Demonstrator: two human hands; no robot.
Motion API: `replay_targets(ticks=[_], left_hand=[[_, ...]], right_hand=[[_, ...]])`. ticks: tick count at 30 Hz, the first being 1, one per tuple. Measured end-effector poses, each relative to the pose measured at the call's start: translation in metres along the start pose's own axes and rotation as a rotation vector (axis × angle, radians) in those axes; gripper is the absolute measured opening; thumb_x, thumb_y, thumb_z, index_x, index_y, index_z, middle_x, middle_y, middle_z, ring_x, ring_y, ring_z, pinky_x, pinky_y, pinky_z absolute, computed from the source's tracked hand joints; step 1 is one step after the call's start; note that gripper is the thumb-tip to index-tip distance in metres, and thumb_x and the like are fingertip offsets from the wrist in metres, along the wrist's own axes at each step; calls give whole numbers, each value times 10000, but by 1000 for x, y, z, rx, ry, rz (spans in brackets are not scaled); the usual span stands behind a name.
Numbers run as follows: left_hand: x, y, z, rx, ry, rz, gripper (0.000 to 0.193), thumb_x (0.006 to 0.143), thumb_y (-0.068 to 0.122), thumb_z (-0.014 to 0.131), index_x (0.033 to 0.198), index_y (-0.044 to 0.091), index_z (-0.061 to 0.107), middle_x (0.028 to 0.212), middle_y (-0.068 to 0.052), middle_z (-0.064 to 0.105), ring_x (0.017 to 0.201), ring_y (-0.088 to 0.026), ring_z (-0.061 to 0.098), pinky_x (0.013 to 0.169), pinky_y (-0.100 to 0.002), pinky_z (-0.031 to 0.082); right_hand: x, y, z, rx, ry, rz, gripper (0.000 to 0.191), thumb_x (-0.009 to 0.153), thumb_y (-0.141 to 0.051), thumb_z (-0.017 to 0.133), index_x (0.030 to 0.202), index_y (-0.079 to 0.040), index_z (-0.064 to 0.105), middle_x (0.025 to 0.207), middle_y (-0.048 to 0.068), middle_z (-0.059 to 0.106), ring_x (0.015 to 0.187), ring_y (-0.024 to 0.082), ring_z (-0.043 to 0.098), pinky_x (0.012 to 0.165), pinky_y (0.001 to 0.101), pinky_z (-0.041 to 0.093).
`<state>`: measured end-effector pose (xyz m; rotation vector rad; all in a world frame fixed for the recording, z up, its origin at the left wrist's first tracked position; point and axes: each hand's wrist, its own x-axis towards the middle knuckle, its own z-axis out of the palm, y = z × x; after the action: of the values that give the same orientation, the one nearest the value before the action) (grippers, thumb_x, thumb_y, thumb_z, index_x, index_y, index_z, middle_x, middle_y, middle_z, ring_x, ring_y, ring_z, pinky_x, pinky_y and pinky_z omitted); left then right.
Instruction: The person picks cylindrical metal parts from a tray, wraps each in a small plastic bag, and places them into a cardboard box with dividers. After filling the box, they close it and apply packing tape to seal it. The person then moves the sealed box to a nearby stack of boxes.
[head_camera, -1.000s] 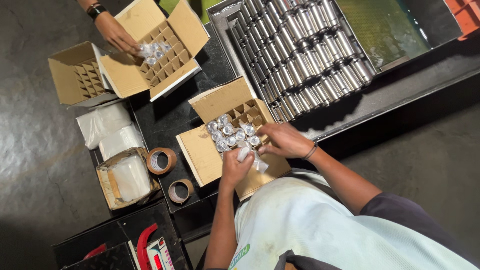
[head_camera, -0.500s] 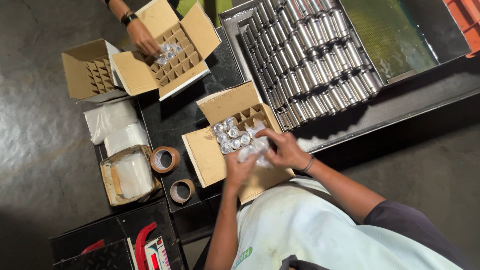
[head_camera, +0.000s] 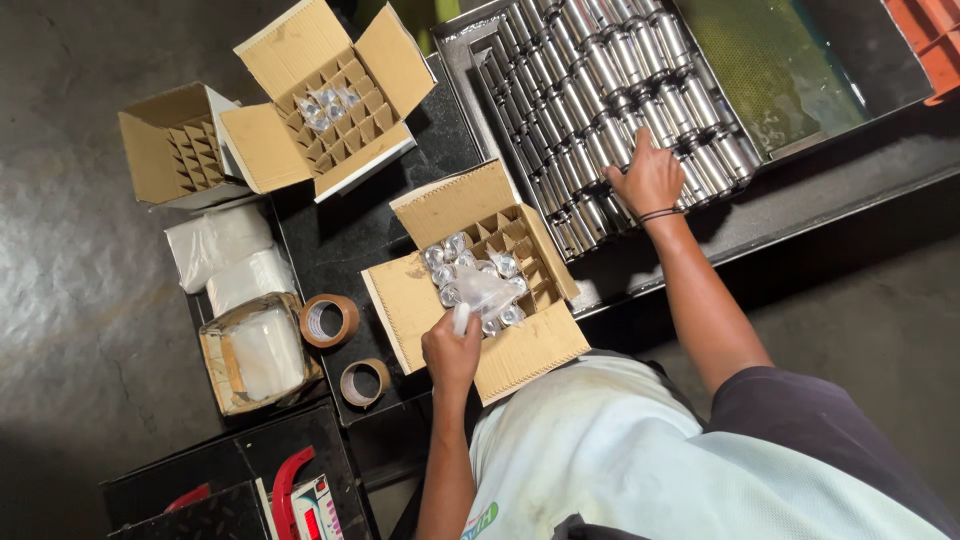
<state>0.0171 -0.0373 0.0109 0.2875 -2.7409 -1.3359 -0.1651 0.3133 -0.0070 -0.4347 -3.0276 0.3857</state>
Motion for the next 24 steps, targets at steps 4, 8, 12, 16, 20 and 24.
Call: replay_targets(ticks=[4, 8, 12, 16, 20, 24], left_hand=[[-3, 4, 6, 30, -40, 40, 232, 875, 244, 743, 943, 22, 751, 751, -218, 714, 701, -399, 717, 643, -465, 545], [-5, 5, 12, 22, -98, 17, 237, 902, 256, 731, 943, 23, 744, 768, -216, 720, 715, -404, 716, 639, -463, 543], [-1, 0, 20, -8, -78, 54, 227, 904, 244, 732, 951, 23, 751, 780, -217, 723, 708, -398, 715, 633, -466, 541], [-2, -6, 32, -160, -39, -1, 198, 934, 220, 704, 963, 27, 736, 729, -174, 722, 628, -313, 714, 592, -425, 531], [-9, -6, 41, -340, -239, -53, 177, 977, 181, 634, 924, 41, 729, 700, -123, 679, 536, -211, 632, 473, -380, 509], [-14, -2, 43, -194, -201, 310, 132, 946, 147, 681, 951, 25, 731, 707, -98, 689, 564, -157, 641, 516, -336, 482]], right_hand=[[1, 4, 33, -9, 129, -43, 665, 756, -349, 896, 1193, 45, 586, 614, 140, 615, 531, 281, 601, 506, 459, 492], [-9, 12, 36, 130, -73, 14, 429, 965, -411, 716, 870, 5, 682, 684, 118, 627, 567, 243, 601, 572, 419, 477], [-82, 10, 37, 1114, -581, 21, 349, 900, -340, 504, 832, -60, 701, 631, 61, 659, 502, 132, 626, 474, 282, 529], [-160, -18, 49, 1490, -1101, 122, 377, 920, -315, 529, 956, -13, 751, 551, 20, 587, 415, 65, 473, 379, 218, 384], [-178, -46, 35, 1004, -671, -269, 330, 960, -296, 592, 926, 13, 705, 609, -7, 587, 530, 94, 530, 487, 279, 455], [-176, -72, -8, 815, -628, -253, 308, 925, -284, 662, 900, 21, 693, 627, 70, 590, 541, 194, 559, 528, 349, 470]])
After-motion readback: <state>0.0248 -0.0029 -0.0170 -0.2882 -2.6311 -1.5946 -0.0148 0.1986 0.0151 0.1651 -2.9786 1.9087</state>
